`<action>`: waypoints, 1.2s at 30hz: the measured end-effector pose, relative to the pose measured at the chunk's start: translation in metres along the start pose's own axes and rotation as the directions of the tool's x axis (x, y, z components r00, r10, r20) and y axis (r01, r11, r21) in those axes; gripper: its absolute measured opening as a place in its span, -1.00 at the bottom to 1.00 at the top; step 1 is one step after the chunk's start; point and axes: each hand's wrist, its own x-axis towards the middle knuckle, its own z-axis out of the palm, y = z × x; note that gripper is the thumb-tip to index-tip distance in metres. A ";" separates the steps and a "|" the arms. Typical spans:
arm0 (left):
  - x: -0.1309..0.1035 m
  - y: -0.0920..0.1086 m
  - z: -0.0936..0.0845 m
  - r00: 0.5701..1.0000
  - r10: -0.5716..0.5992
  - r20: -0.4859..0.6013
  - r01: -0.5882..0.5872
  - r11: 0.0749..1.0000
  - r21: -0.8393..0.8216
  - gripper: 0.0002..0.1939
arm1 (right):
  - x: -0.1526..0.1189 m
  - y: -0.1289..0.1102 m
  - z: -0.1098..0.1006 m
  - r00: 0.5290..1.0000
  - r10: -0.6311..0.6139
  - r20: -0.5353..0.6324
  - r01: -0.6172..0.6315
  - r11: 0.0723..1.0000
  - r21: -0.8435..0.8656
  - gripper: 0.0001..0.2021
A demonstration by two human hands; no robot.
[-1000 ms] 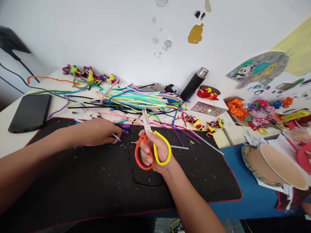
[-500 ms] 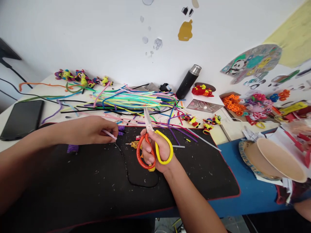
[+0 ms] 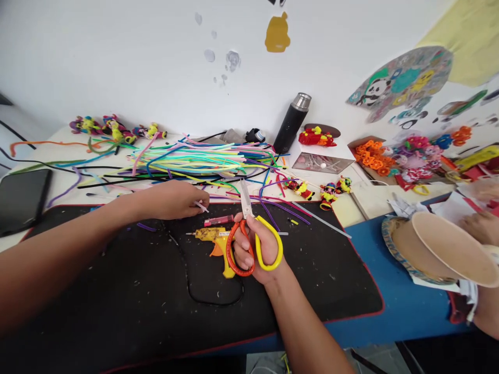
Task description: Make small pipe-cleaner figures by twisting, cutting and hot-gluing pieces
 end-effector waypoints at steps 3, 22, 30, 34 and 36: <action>0.002 -0.003 0.005 1.000 0.001 0.023 0.000 1.000 -0.031 -0.74 | 0.001 0.001 -0.002 1.000 0.010 -0.003 -0.010 1.000 0.007 -0.78; -0.009 0.005 0.014 0.995 -0.101 -0.007 0.102 0.992 0.073 -0.75 | -0.001 0.004 -0.002 1.000 0.020 0.017 -0.020 0.999 0.033 -0.78; -0.003 0.006 0.011 0.998 -0.068 -0.014 0.069 0.992 0.102 -0.75 | -0.001 0.007 -0.003 1.000 0.022 0.007 -0.022 1.000 0.021 -0.76; 0.000 0.005 0.007 0.998 -0.062 0.003 0.062 0.994 0.093 -0.72 | 0.000 0.008 -0.004 1.000 0.019 0.007 -0.020 1.000 0.021 -0.74; 0.001 0.005 0.007 0.998 -0.061 0.010 0.060 0.996 0.070 -0.72 | 0.000 0.008 -0.004 1.000 0.014 0.007 -0.014 1.000 0.026 -0.74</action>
